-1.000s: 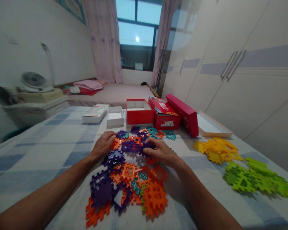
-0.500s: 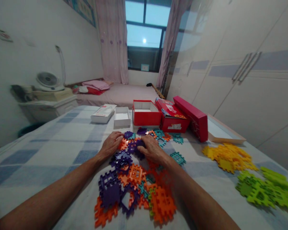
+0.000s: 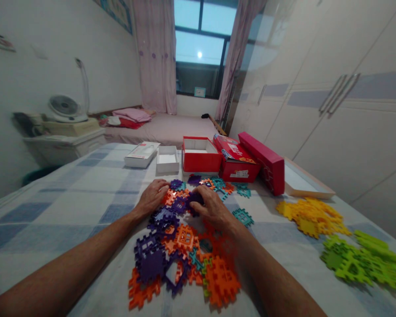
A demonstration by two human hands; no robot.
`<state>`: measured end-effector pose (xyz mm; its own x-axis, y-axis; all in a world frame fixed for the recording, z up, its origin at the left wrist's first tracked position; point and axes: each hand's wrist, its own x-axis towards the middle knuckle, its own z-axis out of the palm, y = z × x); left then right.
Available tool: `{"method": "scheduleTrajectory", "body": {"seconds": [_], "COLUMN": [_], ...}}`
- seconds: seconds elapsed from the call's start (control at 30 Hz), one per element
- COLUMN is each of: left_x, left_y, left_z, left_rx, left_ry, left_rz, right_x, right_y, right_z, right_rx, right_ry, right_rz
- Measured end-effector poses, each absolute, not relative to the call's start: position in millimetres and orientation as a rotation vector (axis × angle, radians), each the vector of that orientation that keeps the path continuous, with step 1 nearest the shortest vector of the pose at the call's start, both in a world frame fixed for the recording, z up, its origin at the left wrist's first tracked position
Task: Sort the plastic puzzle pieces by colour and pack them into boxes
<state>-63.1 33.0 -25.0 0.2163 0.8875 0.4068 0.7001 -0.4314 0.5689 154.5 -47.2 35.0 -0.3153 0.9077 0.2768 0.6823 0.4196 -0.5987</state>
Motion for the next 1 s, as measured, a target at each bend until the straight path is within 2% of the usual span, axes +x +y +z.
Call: {"method": "scheduleTrajectory", "body": {"seconds": [0.13, 0.4, 0.67, 0.83, 1.0], "left_x": [-62.8, -62.9, -63.3, -63.7, -65.4], "left_y": [32.6, 33.1, 33.2, 33.2, 34.0], "left_z": [-24.5, -24.8, -24.3, -24.3, -24.4], "left_rx": [2.236, 2.237, 2.26, 2.257, 2.262], "left_ry": [1.495, 1.496, 1.492, 1.483, 1.484], "left_rz": [1.027, 1.036, 1.007, 1.005, 1.003], "right_x": [140.4, 120.8, 122.4, 119.7, 159.4], "right_y": [-47.9, -33.2, -40.0, -44.1, -57.6], "right_z": [40.5, 11.9, 11.5, 17.0, 59.4], "right_rx": [-1.331, -1.481, -1.289, -1.186, -1.304], "right_ry": [-1.925, -2.185, -2.274, -2.14, -1.74], "right_rz": [0.705, 0.375, 0.217, 0.376, 0.499]}}
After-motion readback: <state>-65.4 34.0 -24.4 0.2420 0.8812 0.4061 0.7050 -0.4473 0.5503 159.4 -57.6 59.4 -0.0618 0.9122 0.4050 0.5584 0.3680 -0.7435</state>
